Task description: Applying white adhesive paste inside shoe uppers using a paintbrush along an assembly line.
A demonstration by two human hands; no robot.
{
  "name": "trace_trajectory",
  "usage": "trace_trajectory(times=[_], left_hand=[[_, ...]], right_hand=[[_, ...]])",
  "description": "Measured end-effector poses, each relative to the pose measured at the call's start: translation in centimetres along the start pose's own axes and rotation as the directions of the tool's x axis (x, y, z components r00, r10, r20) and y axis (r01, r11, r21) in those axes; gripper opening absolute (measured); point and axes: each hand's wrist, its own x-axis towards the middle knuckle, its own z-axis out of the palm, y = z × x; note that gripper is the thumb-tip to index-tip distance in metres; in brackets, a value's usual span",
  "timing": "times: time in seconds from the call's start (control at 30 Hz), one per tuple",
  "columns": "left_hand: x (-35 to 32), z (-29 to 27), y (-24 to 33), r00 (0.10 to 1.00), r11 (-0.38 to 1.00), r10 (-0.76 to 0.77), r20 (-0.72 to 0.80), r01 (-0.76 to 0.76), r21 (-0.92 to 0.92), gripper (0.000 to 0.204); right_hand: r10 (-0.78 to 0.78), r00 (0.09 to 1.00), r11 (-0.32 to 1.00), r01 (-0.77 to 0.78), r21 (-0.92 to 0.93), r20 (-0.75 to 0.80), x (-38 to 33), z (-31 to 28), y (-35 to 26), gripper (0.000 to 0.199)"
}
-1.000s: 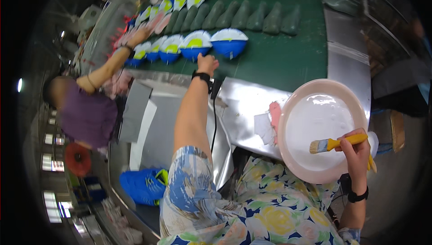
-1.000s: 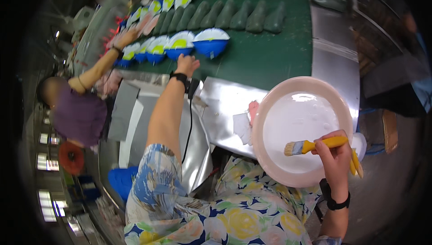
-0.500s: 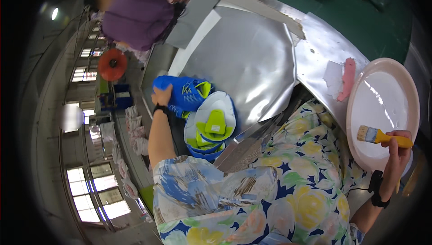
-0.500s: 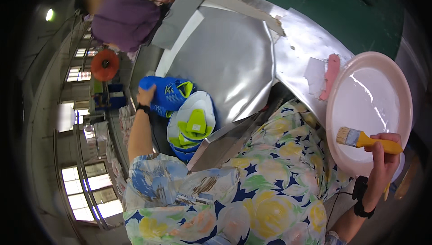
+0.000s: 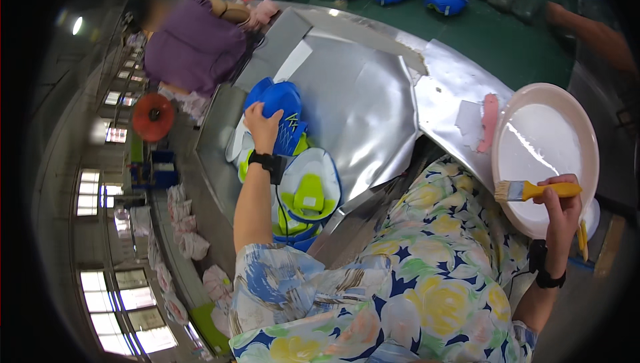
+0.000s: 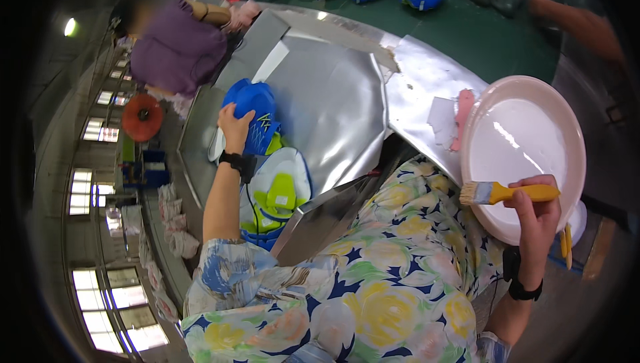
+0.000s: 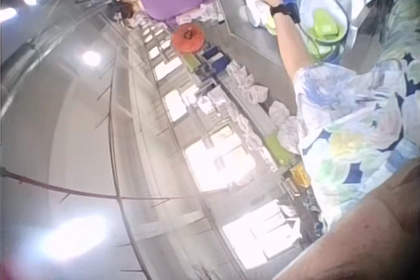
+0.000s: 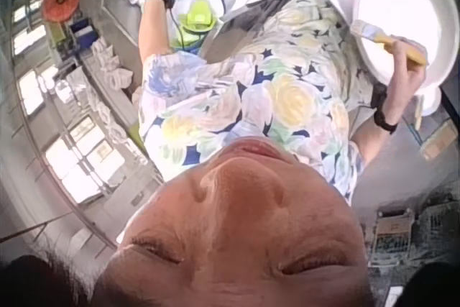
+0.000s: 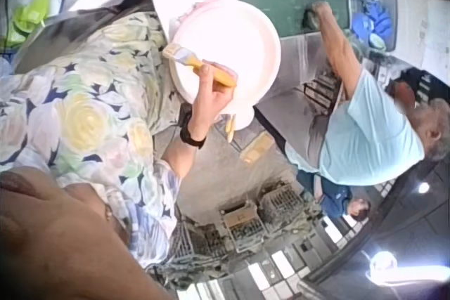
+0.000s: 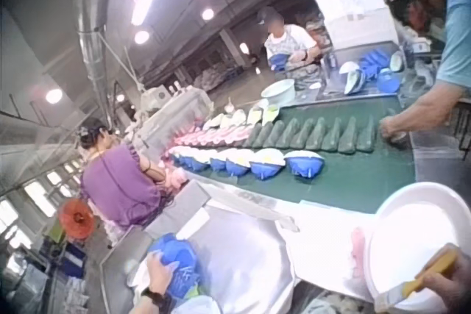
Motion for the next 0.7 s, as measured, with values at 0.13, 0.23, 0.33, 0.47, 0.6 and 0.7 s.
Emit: trace_trajectory(times=[0.13,0.23,0.33,0.47,0.6,0.7], left_hand=[[2.8,0.7,9.8,0.817,0.846,0.531,0.224,-0.527,-0.082,0.046],[2.9,0.0,17.2,0.793,0.841,0.54,0.282,-0.492,-0.226,0.044],[3.3,2.7,20.0,0.648,0.504,0.579,0.495,0.192,-0.842,0.041],[2.9,7.4,20.9,0.462,0.606,0.52,0.718,0.393,-0.692,0.041],[0.6,11.7,19.9,0.76,0.799,0.567,0.318,-0.412,-0.438,0.047],[-2.7,6.9,22.7,0.465,0.463,0.87,0.165,-0.654,-0.598,0.06]], right_hand=[[-0.003,0.998,0.999,0.005,0.046,-0.057,-1.6,0.4,-0.7,0.018],[-0.001,0.989,0.999,0.008,0.042,-0.147,-2.3,-0.7,-0.3,0.019],[-0.009,0.98,0.999,0.019,0.045,-0.2,-2.8,-0.7,-0.7,0.019],[0.003,0.976,1.0,0.0,0.013,-0.216,-2.8,-0.6,-0.6,0.019],[-0.005,0.977,1.0,0.004,-0.004,-0.215,-2.1,-0.7,-0.7,0.018],[-0.17,0.949,0.966,0.107,-0.237,-0.264,-0.9,-2.5,1.0,0.018]])
